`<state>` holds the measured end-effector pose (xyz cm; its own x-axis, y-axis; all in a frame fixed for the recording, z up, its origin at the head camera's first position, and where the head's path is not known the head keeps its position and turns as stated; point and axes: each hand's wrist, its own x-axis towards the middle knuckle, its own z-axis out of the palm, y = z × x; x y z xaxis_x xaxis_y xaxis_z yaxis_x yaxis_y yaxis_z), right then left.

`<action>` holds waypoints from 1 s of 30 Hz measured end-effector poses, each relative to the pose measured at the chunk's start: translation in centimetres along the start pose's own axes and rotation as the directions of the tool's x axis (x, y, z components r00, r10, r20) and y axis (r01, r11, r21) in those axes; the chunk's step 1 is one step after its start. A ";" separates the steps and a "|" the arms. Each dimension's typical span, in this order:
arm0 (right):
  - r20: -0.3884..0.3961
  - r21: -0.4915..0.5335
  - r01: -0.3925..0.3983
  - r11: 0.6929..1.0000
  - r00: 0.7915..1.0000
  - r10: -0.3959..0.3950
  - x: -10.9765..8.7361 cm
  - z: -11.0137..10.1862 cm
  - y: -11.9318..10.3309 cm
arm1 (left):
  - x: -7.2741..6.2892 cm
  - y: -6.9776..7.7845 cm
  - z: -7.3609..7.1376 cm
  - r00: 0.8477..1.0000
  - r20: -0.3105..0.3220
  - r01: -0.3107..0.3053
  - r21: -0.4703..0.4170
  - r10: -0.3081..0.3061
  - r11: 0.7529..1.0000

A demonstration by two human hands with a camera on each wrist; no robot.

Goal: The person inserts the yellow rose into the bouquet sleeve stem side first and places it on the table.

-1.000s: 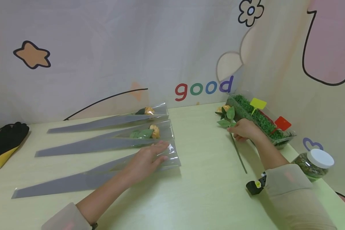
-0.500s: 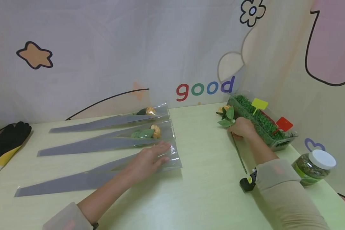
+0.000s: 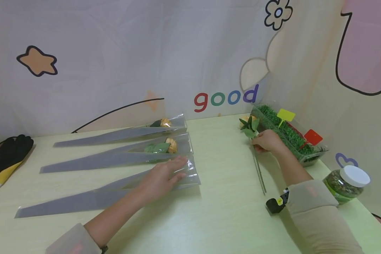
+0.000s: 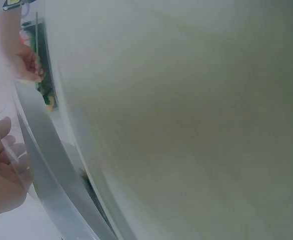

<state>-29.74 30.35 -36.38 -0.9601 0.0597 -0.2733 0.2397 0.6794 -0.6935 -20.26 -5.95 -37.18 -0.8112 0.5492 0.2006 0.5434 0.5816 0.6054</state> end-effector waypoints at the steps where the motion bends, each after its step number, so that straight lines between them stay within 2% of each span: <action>1: 0.003 0.026 0.004 1.000 1.000 -0.004 -0.1 0.1 -0.1 | 0.0 0.0 0.0 1.000 0.000 0.000 0.002 0.000 1.000; 7: -0.025 0.103 0.043 0.994 0.999 -0.041 -0.7 0.4 -1.2 | -0.1 0.0 -0.1 1.000 0.008 0.010 0.001 -0.010 1.000; 10: -0.040 0.265 0.066 0.962 0.998 -0.057 -1.1 0.5 -1.9 | 0.0 0.0 -0.1 1.000 0.009 0.008 0.005 -0.008 1.000; 12: -0.067 0.428 0.094 0.899 0.995 -0.071 -1.5 0.5 -2.5 | 0.0 0.0 -0.1 1.000 0.008 0.005 0.006 -0.005 1.000; 13: -0.084 0.508 0.112 0.854 0.993 -0.080 -1.6 0.6 -2.7 | 0.0 0.0 -0.2 1.000 0.008 0.003 0.004 -0.003 1.000; 15: -0.118 0.651 0.153 0.744 0.988 -0.100 -2.1 0.6 -3.2 | 0.0 0.0 -0.2 1.000 0.006 0.003 0.003 -0.003 1.000; 17: -0.150 0.740 0.189 0.645 0.982 -0.116 -2.5 0.7 -3.8 | 0.0 0.0 -0.2 1.000 0.005 0.001 0.003 -0.001 1.000; 20: -0.179 0.806 0.231 0.546 0.973 -0.147 -3.0 1.0 -4.3 | -0.1 -0.1 -0.2 1.000 0.005 -0.001 0.005 0.001 1.000; 21: -0.189 0.812 0.243 0.530 0.970 -0.155 -3.2 1.1 -4.4 | -0.1 -0.1 -0.2 1.000 0.006 -0.003 0.004 0.003 1.000; 25: -0.232 0.817 0.287 0.500 0.958 -0.171 -3.6 1.4 -4.8 | -0.1 -0.2 -0.2 1.000 0.008 -0.002 -0.002 0.002 1.000; 27: -0.249 0.818 0.295 0.493 0.955 -0.159 -3.9 1.5 -4.9 | -0.1 -0.1 -0.3 1.000 0.009 0.002 -0.007 -0.002 1.000; 30: -0.265 0.834 0.294 0.467 0.956 -0.129 -4.3 1.9 -5.3 | -0.1 -0.2 -0.4 1.000 0.001 0.006 -0.008 -0.006 1.000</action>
<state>-26.63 25.16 -32.79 -0.9866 0.1631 0.0048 -0.0501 -0.2751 -0.9601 -20.37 -6.32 -37.00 -0.8145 0.5461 0.1958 0.5365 0.5805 0.6125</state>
